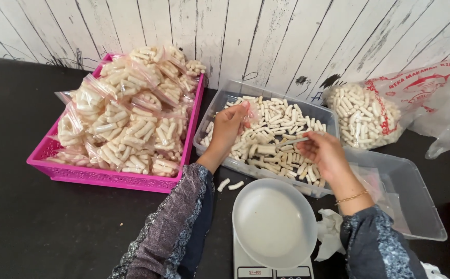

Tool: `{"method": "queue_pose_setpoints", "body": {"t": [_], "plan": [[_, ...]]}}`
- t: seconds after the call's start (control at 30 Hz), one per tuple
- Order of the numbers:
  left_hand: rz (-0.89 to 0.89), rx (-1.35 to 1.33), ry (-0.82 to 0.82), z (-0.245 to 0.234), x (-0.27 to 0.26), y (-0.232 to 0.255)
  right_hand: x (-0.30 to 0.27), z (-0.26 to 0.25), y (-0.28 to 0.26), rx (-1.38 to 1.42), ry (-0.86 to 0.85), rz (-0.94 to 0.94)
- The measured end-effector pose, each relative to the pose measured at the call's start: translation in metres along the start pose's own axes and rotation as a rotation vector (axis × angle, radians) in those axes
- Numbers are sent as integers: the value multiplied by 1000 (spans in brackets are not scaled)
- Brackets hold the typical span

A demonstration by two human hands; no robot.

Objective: A person is manually portioning and weighing small snacks into plastic bags using a spoon and a digital scale.

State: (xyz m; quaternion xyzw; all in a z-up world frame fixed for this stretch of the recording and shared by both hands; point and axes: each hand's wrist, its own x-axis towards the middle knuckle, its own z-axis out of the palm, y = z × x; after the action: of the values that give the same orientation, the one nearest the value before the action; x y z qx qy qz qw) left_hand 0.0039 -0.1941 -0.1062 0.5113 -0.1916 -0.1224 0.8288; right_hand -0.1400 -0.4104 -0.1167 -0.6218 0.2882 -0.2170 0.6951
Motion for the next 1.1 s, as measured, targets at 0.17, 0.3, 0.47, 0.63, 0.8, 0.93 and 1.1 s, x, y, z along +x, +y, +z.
{"method": "queue_pose_setpoints", "body": {"t": [0.17,0.3,0.47,0.63,0.8,0.93,1.1], "plan": [[21,4,-5,0,0,0,-10,-10,-45,-40,68,-115],[64,33,-46,-2,2,-4,-7,-10,-84,-4,137,-221],[82,61,-101,-2,4,-13,-20,37,-118,-104,112,-386],[142,85,-151,2,5,-25,-28,73,-129,-344,-9,-597],[169,331,-287,4,-10,-12,-42,88,-143,-572,-146,-783],[371,520,-262,2,5,-27,-45,83,-146,-688,-227,-929],[544,749,-143,5,0,-13,-52,77,-141,-764,-282,-993]]}}
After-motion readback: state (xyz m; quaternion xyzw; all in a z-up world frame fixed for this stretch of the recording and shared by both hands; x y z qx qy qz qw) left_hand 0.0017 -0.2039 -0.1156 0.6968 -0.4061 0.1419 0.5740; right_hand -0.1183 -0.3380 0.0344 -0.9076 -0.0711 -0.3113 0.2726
